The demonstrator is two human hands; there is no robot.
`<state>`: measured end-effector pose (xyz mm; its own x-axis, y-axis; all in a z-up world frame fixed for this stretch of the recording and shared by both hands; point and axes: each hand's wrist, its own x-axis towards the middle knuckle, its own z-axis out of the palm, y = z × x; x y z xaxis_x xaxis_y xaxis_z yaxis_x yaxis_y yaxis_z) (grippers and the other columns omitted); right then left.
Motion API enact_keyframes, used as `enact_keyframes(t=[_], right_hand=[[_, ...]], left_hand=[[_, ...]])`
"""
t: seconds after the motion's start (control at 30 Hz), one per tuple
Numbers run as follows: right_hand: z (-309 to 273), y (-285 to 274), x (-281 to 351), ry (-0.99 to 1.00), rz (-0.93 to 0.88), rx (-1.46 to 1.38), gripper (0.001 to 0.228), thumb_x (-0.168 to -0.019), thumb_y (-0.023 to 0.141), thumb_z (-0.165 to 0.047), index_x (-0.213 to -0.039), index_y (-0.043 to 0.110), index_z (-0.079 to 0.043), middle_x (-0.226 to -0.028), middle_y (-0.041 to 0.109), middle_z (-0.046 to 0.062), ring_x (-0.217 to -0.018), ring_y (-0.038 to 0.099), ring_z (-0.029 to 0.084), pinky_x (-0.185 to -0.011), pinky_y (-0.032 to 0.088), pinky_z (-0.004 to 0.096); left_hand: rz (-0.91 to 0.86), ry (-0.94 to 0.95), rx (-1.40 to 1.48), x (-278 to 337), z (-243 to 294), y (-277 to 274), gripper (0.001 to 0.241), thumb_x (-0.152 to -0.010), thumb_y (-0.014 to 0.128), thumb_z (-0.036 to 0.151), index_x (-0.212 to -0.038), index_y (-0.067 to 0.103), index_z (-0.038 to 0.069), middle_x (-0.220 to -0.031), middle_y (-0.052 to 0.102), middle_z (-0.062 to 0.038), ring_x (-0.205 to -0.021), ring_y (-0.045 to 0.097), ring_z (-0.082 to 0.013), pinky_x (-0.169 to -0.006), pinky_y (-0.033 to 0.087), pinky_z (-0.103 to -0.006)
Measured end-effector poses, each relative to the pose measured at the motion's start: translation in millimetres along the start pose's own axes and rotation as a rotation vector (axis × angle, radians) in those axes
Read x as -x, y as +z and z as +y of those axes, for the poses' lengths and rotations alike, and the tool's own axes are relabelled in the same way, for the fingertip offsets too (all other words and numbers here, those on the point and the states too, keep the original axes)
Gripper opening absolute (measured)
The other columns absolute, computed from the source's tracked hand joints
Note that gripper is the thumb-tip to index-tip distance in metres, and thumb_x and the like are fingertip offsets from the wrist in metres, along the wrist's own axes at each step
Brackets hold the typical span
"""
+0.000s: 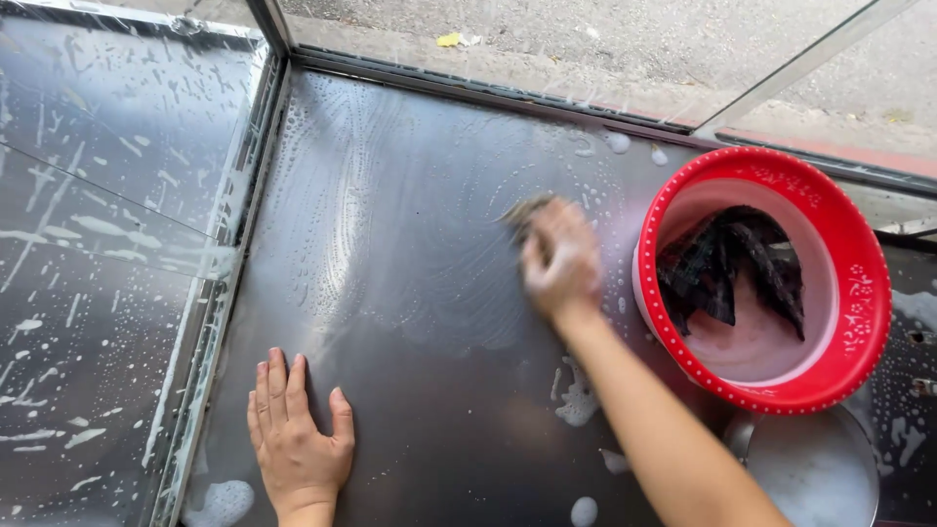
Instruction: Cleaning a stainless steel food preparation station and vertical grill components with a soapy sponge and water.
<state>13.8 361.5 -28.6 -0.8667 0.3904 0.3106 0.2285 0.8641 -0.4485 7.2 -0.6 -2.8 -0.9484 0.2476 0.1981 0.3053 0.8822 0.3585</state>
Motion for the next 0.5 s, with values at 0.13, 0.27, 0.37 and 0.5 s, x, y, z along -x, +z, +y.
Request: enact_keyframes(t=[0.13,0.27,0.37,0.5], right_hand=[[36,40,-64,0.338,0.261,0.175,0.04,-0.095,0.061,-0.027,-0.129,0.067,-0.006,-0.146,0.056,0.018,-0.142,0.045,0.036,-0.119,0.031,0.052],[-57,18,-43,0.109,-0.046,0.039,0.04,-0.094,0.063,-0.027,-0.129,0.066,-0.009,-0.148,0.054,0.016,-0.14,0.046,0.036,-0.115,0.039,0.048],[-67,-18,21,-0.169,-0.109,-0.078,0.042,-0.087,0.069,-0.022,-0.126,0.068,-0.007,-0.148,0.057,0.015,-0.142,0.049,0.035,-0.119,0.037,0.049],[10,-13,23,0.13,0.016,0.014,0.036,-0.093,0.063,-0.022,-0.125,0.069,-0.008,-0.147,0.057,0.017,-0.143,0.049,0.037,-0.123,0.035,0.047]], left_hand=[[0.001,0.0,0.012,1,1,-2,0.059,-0.093,0.057,0.034,-0.144,0.054,0.005,-0.163,0.043,-0.014,-0.152,0.038,-0.0301,-0.125,0.028,-0.0479],[0.002,-0.005,0.012,3,0,1,0.059,-0.093,0.057,0.035,-0.144,0.055,0.006,-0.162,0.043,-0.014,-0.152,0.038,-0.0298,-0.125,0.028,-0.0483],[0.006,0.005,0.006,1,-1,4,0.059,-0.094,0.057,0.036,-0.144,0.055,0.006,-0.163,0.043,-0.014,-0.153,0.038,-0.0297,-0.126,0.028,-0.0483],[0.01,-0.005,-0.008,4,-7,7,0.059,-0.094,0.057,0.037,-0.145,0.055,0.006,-0.163,0.044,-0.014,-0.153,0.038,-0.029,-0.126,0.027,-0.0482]])
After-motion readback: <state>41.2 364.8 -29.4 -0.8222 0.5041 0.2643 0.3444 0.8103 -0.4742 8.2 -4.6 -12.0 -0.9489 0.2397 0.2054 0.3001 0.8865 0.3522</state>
